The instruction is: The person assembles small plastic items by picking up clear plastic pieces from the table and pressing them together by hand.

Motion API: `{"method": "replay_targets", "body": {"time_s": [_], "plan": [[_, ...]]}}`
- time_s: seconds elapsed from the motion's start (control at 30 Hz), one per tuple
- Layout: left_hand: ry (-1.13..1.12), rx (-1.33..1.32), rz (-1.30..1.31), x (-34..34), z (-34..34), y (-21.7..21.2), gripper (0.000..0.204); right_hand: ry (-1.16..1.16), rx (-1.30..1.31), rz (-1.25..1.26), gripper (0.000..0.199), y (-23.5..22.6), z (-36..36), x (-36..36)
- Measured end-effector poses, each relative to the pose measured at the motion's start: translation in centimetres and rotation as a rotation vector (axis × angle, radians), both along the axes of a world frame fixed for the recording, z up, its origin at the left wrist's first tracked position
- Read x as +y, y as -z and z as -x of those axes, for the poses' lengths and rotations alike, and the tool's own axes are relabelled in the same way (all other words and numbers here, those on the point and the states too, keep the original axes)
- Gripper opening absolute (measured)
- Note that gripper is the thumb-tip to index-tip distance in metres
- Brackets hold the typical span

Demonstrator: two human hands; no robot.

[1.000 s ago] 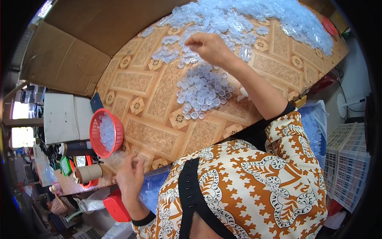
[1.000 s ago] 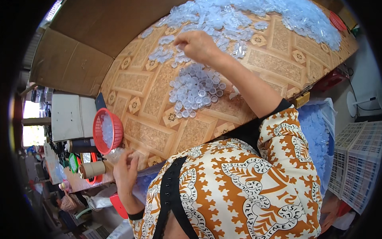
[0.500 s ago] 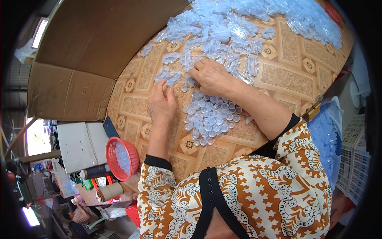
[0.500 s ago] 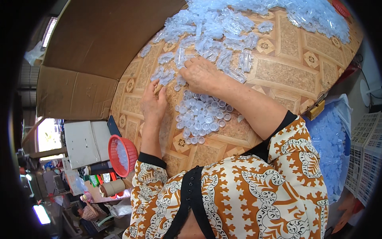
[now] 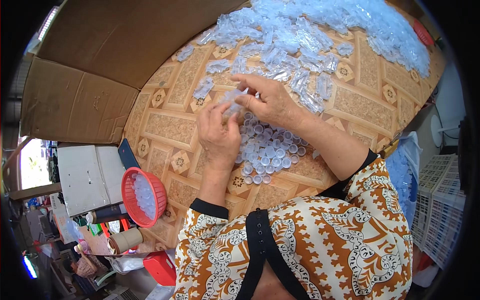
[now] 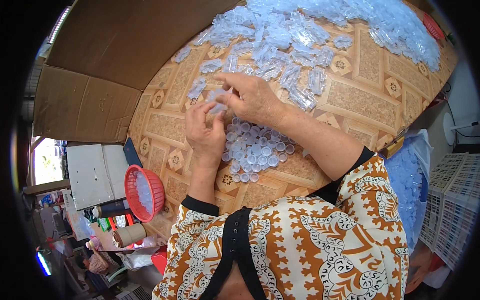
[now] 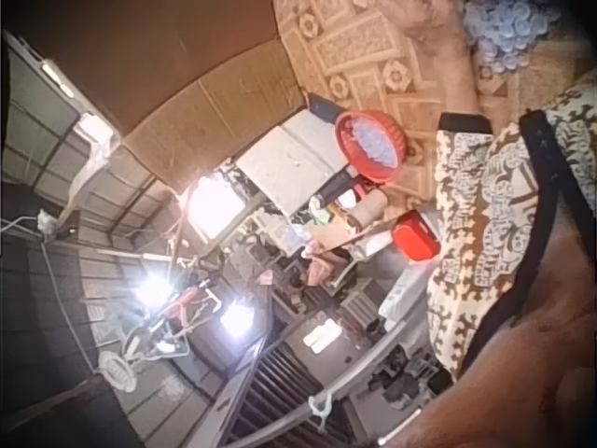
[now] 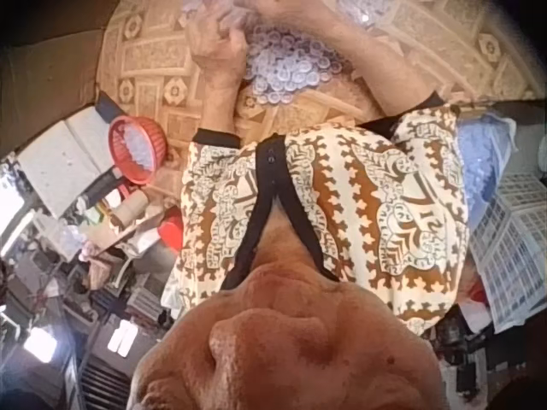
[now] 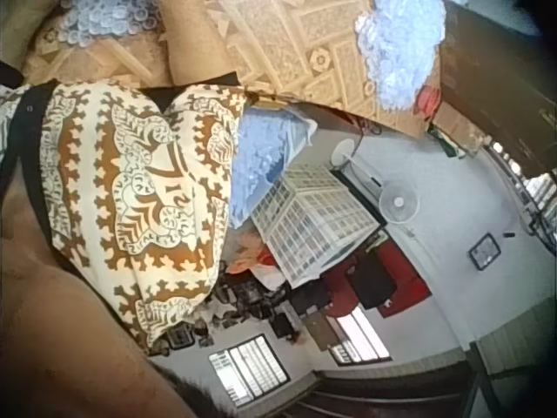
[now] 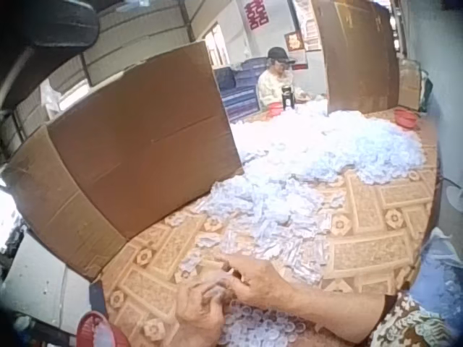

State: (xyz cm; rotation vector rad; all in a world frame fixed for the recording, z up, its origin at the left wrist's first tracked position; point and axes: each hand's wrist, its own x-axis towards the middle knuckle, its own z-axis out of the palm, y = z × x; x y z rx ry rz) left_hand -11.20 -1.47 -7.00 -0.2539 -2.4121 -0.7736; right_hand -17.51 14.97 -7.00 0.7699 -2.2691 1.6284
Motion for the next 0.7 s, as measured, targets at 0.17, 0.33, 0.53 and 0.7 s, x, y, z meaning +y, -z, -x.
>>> {"method": "replay_targets", "body": {"time_s": [0.17,0.33,0.53,0.7], "plan": [[0.116,-0.302,-0.745,1.0,-2.5,-0.4,0.033,-0.070,-0.141,0.098,0.018,-0.7,-0.8,-0.2],[0.337,-0.544,-1.335,0.7,-2.7,-0.6,0.038,-0.238,-0.510,0.192,0.014,-1.9,-0.4,1.1],[0.393,-0.575,-1.310,0.8,-2.6,-0.7,0.063,-0.086,-0.156,-0.007,0.037,-1.2,-2.1,-0.4],[0.386,-0.593,-1.177,0.7,-3.1,-0.8,0.075,-0.079,-0.023,-0.065,0.050,-0.8,-2.3,-0.6]]}}
